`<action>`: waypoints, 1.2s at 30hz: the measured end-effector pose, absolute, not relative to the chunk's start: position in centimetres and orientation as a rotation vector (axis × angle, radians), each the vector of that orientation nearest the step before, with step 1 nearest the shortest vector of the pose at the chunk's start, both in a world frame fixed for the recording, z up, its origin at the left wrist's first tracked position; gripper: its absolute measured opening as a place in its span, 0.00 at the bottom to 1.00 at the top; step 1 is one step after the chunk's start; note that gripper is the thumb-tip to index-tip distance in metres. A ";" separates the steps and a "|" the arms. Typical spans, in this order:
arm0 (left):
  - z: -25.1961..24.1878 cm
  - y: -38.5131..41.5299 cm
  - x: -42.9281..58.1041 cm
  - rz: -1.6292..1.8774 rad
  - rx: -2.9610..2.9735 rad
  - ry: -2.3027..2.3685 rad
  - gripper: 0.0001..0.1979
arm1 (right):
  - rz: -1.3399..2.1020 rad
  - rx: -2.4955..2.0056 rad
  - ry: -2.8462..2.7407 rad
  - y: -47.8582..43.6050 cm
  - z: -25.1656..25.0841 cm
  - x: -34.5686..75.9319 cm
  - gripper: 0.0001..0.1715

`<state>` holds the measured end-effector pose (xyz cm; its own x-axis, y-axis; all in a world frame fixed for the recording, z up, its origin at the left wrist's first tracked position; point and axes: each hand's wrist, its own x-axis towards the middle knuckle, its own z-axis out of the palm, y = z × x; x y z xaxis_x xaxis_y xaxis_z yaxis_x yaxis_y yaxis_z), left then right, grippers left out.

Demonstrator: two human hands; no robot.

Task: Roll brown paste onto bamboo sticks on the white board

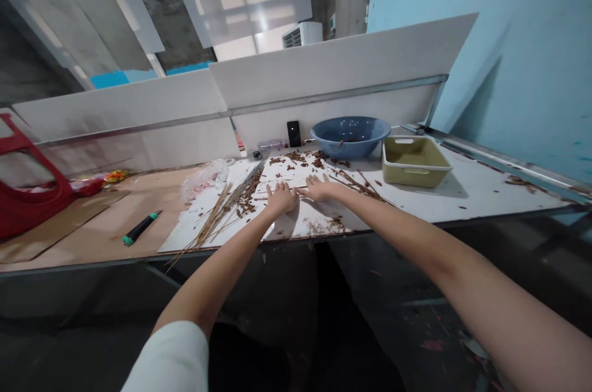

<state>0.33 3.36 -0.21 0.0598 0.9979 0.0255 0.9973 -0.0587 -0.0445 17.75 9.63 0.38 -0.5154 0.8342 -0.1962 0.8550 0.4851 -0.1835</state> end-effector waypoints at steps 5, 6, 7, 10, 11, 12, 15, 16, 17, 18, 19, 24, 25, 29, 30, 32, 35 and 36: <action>-0.6 2.2 0.4 0.034 -2.191 -2.124 0.33 | -0.302 1.535 2.767 8.7 -0.8 18.3 0.54; -1.0 1.6 0.0 0.056 -2.212 -2.079 0.33 | -0.290 1.491 2.782 8.2 -1.3 18.8 0.54; -1.3 1.0 -0.5 0.081 -2.237 -2.032 0.33 | -0.288 1.433 2.788 7.7 -1.8 19.3 0.55; -1.7 0.4 -1.6 0.114 -2.275 -2.010 0.33 | -0.303 1.312 2.780 7.1 -2.0 20.3 0.55; -1.6 0.6 -1.7 0.107 -2.274 -2.042 0.33 | -0.304 1.311 2.776 7.2 -1.7 20.3 0.54; -1.3 1.0 -1.6 0.088 -2.264 -2.087 0.33 | -0.304 1.320 2.767 7.5 -1.3 20.2 0.53; -0.2 2.4 -0.8 -0.016 -2.213 -2.197 0.34 | -0.322 1.406 2.719 8.5 0.0 19.4 0.48; -0.1 2.6 -0.5 -0.050 -2.190 -2.221 0.34 | -0.335 1.453 2.708 8.6 0.2 19.1 0.48; 0.0 2.8 -0.2 -0.074 -2.166 -2.244 0.35 | -0.343 1.500 2.703 8.5 0.3 19.0 0.49; -0.2 2.7 0.1 -0.084 -2.145 -2.265 0.35 | -0.342 1.538 2.703 8.3 0.1 19.0 0.50; -0.4 2.4 0.2 -0.079 -2.131 -2.281 0.35 | -0.330 1.557 2.705 7.9 -0.2 19.1 0.53; -1.7 0.7 -0.3 0.032 -2.166 -2.231 0.35 | -0.296 1.410 2.743 6.0 -1.8 20.5 0.58; -1.5 0.7 -0.4 0.036 -2.172 -2.239 0.35 | -0.297 1.368 2.747 6.1 -1.7 20.7 0.55; -0.2 1.3 -0.2 -0.028 -2.158 -2.304 0.36 | -0.277 1.336 2.693 7.3 0.1 20.3 0.45; 0.1 1.4 -0.1 -0.054 -2.137 -2.310 0.36 | -0.280 1.375 2.683 7.5 0.4 20.1 0.44; 0.1 1.1 0.3 -0.095 -2.081 -2.316 0.36 | -0.278 1.428 2.695 7.5 0.5 19.9 0.45; -0.6 -0.3 0.4 -0.108 -2.037 -2.294 0.37 | -0.247 1.417 2.718 6.6 -0.5 20.3 0.48; -0.9 -0.7 0.4 -0.097 -2.043 -2.281 0.37 | -0.239 1.403 2.722 6.3 -0.9 20.5 0.49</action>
